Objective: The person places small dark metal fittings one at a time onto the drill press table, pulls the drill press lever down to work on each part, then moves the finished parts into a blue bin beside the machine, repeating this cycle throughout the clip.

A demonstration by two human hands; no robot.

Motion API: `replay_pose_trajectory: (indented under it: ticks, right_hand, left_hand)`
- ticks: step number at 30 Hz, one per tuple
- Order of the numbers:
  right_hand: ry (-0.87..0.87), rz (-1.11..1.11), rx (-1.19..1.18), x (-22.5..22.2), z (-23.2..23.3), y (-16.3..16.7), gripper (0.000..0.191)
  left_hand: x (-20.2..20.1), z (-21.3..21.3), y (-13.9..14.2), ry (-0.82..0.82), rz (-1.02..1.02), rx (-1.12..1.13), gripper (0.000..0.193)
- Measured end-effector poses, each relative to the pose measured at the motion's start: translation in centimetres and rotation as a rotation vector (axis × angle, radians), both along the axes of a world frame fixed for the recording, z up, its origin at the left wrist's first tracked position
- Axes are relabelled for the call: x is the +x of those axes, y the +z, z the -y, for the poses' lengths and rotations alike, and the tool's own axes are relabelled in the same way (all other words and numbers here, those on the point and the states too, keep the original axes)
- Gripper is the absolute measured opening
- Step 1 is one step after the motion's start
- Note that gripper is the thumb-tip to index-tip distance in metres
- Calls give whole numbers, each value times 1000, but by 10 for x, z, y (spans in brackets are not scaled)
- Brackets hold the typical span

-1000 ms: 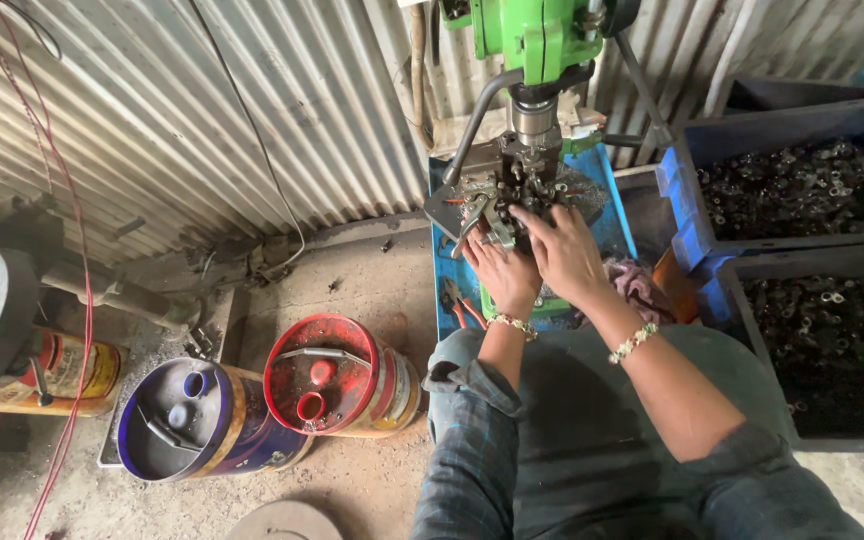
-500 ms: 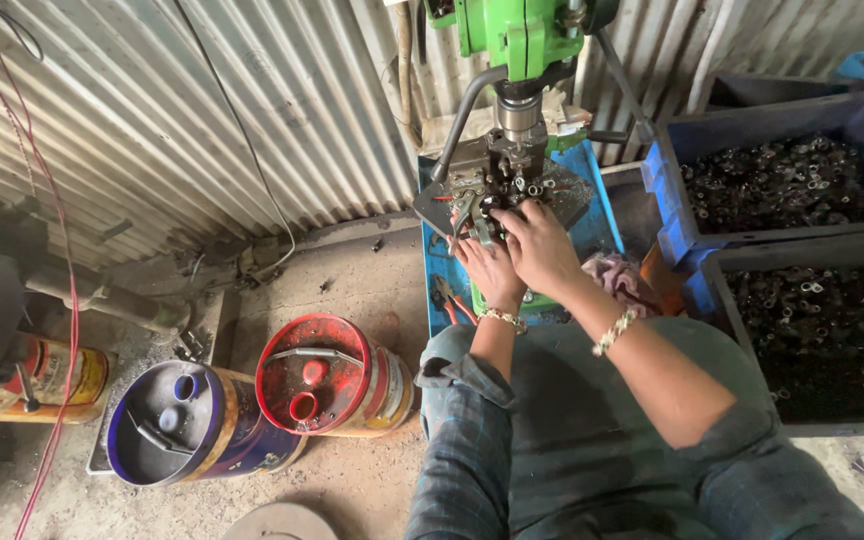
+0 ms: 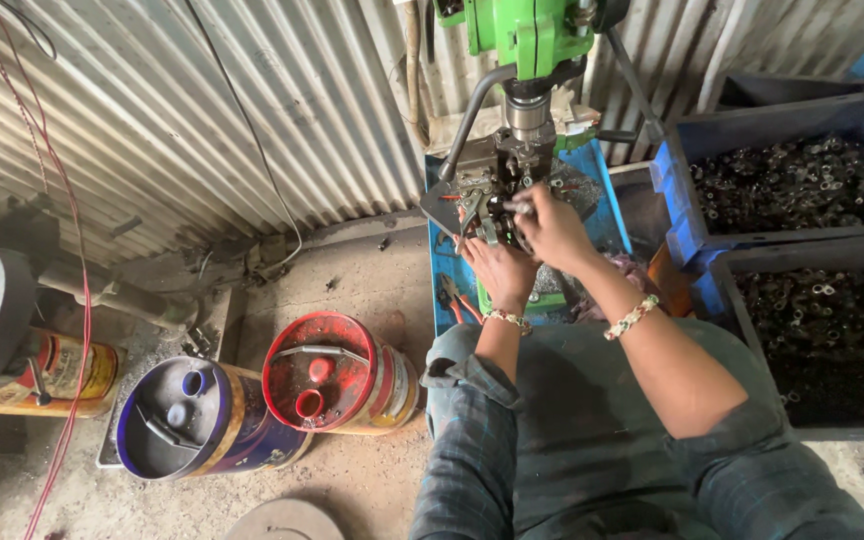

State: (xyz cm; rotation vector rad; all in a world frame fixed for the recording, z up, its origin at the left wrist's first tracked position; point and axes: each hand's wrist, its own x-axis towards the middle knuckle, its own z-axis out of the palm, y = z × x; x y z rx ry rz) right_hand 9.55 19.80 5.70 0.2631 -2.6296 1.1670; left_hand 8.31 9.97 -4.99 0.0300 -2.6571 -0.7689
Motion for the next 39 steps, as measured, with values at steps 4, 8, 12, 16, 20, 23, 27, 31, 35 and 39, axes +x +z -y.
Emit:
replay_pose_trajectory:
  ticks: [4,8,12,16,20,23,27,31,35,39]
  right_hand:
    - [-82,-49,-221,17,-6,-6,18]
    - [-128,-84,-51,41,-2,-22,18]
    - [-140,-242,-19,45,4,-36,21]
    - [-42,-141,-92,45,9,-50,22]
    - [-36,-49,-398,40,8,-51,21]
    - [-134,-197,-355,36,-2,-44,20]
    - [-187,-155,-172,27,-14,-23,23]
    - [-116,-249,65,8,-11,-2,26]
    - [-47,-61,197,-17,-11,15,25]
    - [64,114,415,-42,-11,18,28]
  left_hand:
    - [-1,1,-3,26,-247,57,93]
    - [-3,0,-11,20,-251,73,61]
    - [-3,3,-16,-43,-277,177,70]
    - [7,23,-14,-205,-388,245,93]
    - [11,28,-4,-159,-342,251,108]
    - [1,25,4,-97,-276,200,124]
    - [-18,26,10,-52,-141,43,127]
    - [-20,26,12,-35,-156,83,125]
    - [-15,25,9,-51,-285,169,138]
    - [-17,27,5,-85,-351,22,118]
